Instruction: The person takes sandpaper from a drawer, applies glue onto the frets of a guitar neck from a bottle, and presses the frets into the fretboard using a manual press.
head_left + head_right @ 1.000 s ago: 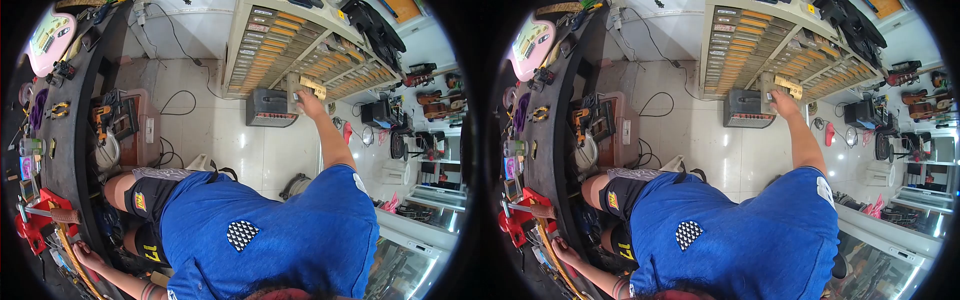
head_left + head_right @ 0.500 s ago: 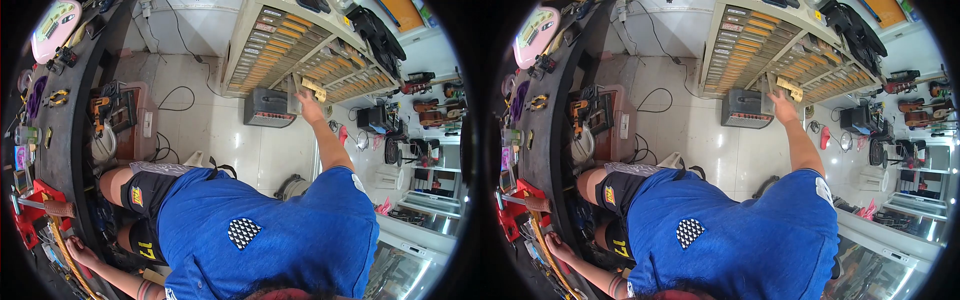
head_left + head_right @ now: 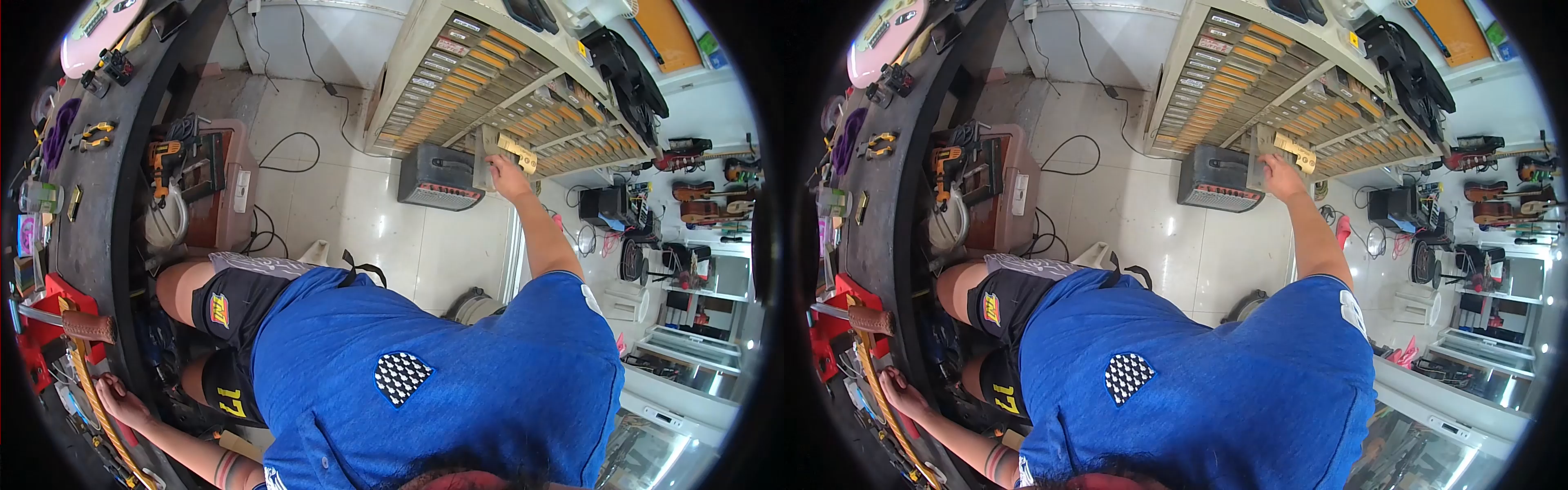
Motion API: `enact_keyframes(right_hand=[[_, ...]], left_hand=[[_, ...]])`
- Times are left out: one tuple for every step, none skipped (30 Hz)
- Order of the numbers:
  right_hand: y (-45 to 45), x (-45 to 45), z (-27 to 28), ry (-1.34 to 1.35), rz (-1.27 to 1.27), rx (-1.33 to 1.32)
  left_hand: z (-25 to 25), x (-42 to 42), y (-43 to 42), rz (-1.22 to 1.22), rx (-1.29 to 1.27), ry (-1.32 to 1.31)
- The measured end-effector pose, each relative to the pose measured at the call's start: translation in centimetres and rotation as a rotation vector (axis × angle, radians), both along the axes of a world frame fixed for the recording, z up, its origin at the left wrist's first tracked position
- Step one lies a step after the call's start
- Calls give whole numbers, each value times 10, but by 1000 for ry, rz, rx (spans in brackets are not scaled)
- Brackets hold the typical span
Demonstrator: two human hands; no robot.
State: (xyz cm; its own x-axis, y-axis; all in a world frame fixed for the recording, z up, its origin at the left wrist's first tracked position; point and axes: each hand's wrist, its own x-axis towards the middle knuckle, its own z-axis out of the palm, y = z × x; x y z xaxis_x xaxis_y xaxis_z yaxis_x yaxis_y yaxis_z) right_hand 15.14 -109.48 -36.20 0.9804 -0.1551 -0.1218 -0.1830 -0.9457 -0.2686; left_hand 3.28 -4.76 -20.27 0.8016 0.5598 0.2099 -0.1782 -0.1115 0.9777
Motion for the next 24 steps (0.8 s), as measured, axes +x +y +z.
enact_keyframes(right_hand=[[-1,3,-1,5,-13,12],[-1,5,-1,8,-24,2],[-1,7,-2,11,-34,-9],[-1,9,-3,15,-45,-19],[-1,11,-3,37,-72,0],[-3,14,-4,59,-101,18],[-5,15,-5,81,-131,35],[-6,16,-7,79,-153,64],[-7,16,-9,76,-175,93],[-9,17,-13,74,-196,121],[-10,17,-16,57,-214,174],[-12,17,-19,40,-231,226],[-13,17,-22,24,-249,279],[-14,16,-22,24,-261,307],[-15,16,-22,24,-273,337],[-15,16,-23,24,-285,367],[-15,16,-23,22,-279,348],[-19,16,-26,20,-273,328],[-23,15,-29,18,-266,309],[-22,16,-28,5,-274,303],[-21,16,-28,-8,-282,298],[-20,16,-27,-19,-291,292],[-21,15,-29,-25,-269,194],[-24,14,-29,-31,-246,95]], left_hand=[[-2,-1,3,-21,2,-4],[-2,-1,6,-43,6,-7],[-3,-2,8,-64,9,-11],[-4,-3,10,-61,13,-6],[-5,-4,12,-60,17,-2],[-5,-4,14,-60,22,2],[-5,-4,15,-68,17,3],[-5,-5,17,-75,12,3],[-6,-5,18,-83,7,3],[-6,-5,18,-74,-5,3],[-5,-4,17,-65,-16,5],[-5,-5,16,-56,-27,6],[-5,-5,16,-63,-27,5],[-5,-6,17,-71,-27,5],[-5,-6,19,-79,-26,3],[-5,-6,20,-79,-31,7],[-5,-6,21,-78,-36,11],[-5,-6,21,-78,-42,13],[-6,-6,20,-76,-39,5],[-6,-6,18,-73,-35,-4],[-6,-5,16,-70,-30,-13],[-5,-5,15,-60,-29,-8],[-5,-5,15,-51,-27,-4],[-5,-5,15,-42,-27,0]])
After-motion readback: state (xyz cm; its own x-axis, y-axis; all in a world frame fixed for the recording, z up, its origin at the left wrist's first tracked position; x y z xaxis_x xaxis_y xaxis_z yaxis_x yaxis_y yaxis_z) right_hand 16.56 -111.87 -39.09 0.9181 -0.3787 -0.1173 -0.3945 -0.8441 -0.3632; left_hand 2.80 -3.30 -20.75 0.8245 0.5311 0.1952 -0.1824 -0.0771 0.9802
